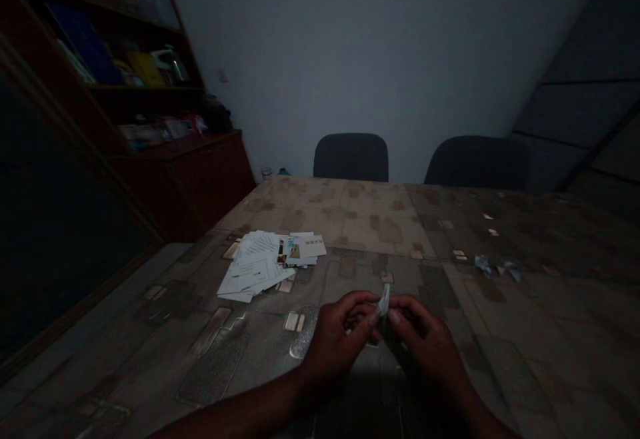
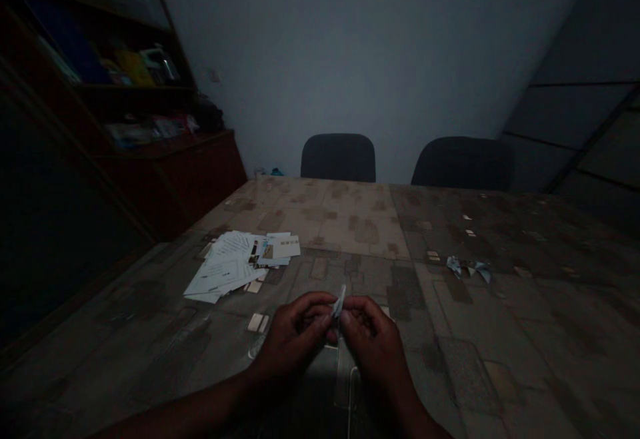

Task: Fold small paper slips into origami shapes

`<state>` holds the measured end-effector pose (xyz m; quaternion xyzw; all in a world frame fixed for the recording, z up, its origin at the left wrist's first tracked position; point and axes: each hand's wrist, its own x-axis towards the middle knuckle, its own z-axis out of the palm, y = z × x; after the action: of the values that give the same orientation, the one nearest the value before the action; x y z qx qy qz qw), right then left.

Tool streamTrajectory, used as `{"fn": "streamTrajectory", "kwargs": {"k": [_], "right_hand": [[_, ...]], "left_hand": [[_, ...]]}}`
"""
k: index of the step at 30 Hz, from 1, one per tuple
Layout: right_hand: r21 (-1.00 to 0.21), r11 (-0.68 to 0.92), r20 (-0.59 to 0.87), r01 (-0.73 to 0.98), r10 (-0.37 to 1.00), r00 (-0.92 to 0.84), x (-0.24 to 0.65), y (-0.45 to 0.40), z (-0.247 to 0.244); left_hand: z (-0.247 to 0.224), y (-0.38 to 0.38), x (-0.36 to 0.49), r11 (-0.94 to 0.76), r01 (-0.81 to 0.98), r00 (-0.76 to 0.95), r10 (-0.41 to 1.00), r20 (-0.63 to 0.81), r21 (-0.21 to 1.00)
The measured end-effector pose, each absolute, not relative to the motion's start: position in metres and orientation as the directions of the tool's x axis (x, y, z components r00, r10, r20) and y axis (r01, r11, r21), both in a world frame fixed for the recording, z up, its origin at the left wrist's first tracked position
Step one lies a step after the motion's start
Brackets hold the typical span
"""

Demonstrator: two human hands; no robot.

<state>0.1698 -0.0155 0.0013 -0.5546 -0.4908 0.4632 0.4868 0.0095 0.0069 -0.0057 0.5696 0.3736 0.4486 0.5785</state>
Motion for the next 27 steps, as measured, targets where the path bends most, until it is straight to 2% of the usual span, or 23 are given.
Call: {"fn": "streamTrajectory", "kwargs": {"k": [6, 12, 19, 23, 27], "right_hand": [[-0.996, -0.029, -0.022, 0.085, 0.997, 0.080, 0.1701, -0.0149, -0.0026], [-0.999, -0.009, -0.003, 0.036, 0.987, 0.160, 0.1696, -0.0139, -0.0063], [-0.999, -0.039, -0.039, 0.005, 0.994, 0.100, 0.1718, -0.0113, -0.0039], [-0.998, -0.043, -0.042, 0.040, 0.999, 0.016, 0.1703, -0.0103, -0.0044], [-0.995, -0.046, -0.044, 0.084, 0.999, 0.029, 0.1704, -0.0104, -0.0046]], "left_hand": [[-0.0068, 0.0074, 0.0089, -0.072, -0.073, 0.315, 0.945, 0.092, 0.995], [-0.0067, 0.0080, 0.0118, 0.098, -0.212, 0.359, 0.933, -0.015, 0.972], [-0.0041, 0.0121, 0.0133, 0.171, -0.319, 0.402, 0.915, -0.030, 0.932], [-0.0038, 0.0088, 0.0135, 0.156, -0.285, 0.405, 0.914, -0.028, 0.946], [-0.0026, 0.0055, 0.0114, 0.054, -0.171, 0.327, 0.945, 0.005, 0.984]]}}
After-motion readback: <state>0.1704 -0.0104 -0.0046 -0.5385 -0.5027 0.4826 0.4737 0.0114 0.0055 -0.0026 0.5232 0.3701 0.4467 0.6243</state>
